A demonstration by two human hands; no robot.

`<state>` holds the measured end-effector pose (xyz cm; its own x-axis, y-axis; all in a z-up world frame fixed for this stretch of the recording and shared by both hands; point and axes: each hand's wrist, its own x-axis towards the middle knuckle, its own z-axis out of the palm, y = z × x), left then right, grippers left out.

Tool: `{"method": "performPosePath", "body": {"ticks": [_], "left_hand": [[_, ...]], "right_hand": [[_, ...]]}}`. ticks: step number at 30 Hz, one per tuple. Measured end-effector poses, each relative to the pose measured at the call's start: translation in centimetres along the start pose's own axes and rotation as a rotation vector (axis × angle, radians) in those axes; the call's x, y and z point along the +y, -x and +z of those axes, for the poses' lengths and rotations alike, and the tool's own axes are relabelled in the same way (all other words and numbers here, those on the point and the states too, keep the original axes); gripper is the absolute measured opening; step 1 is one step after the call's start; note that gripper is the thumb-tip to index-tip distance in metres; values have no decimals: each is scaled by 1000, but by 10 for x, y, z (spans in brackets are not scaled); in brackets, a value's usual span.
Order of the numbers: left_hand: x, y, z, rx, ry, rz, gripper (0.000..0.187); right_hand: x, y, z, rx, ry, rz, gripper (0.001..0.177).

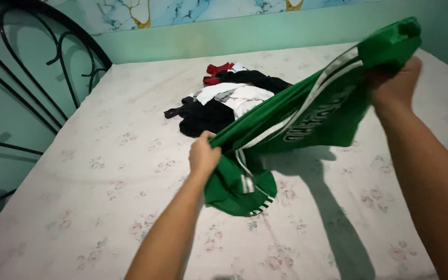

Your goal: Picking up a pile of clothes from a shelf and folding a green jersey on a bed.

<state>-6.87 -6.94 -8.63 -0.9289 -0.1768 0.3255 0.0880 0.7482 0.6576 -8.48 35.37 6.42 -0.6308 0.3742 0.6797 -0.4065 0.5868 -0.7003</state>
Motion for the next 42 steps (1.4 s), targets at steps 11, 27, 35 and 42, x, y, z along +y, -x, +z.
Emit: {"method": "performPosePath", "body": {"ticks": [11,27,35,42], "left_hand": [[-18,-3,-85,-671,832,-193,32],[-153,24,10,-468,27,42,23],[-6,146,-64,-670,-250,89,29],[-152,246,75,-690,-576,433,23]], "right_hand": [[-40,34,-58,30,87,-139,13],[67,33,40,-350,486,222,46],[53,165,57,-648,380,522,48],[134,275,83,-843,709,301,66]]}}
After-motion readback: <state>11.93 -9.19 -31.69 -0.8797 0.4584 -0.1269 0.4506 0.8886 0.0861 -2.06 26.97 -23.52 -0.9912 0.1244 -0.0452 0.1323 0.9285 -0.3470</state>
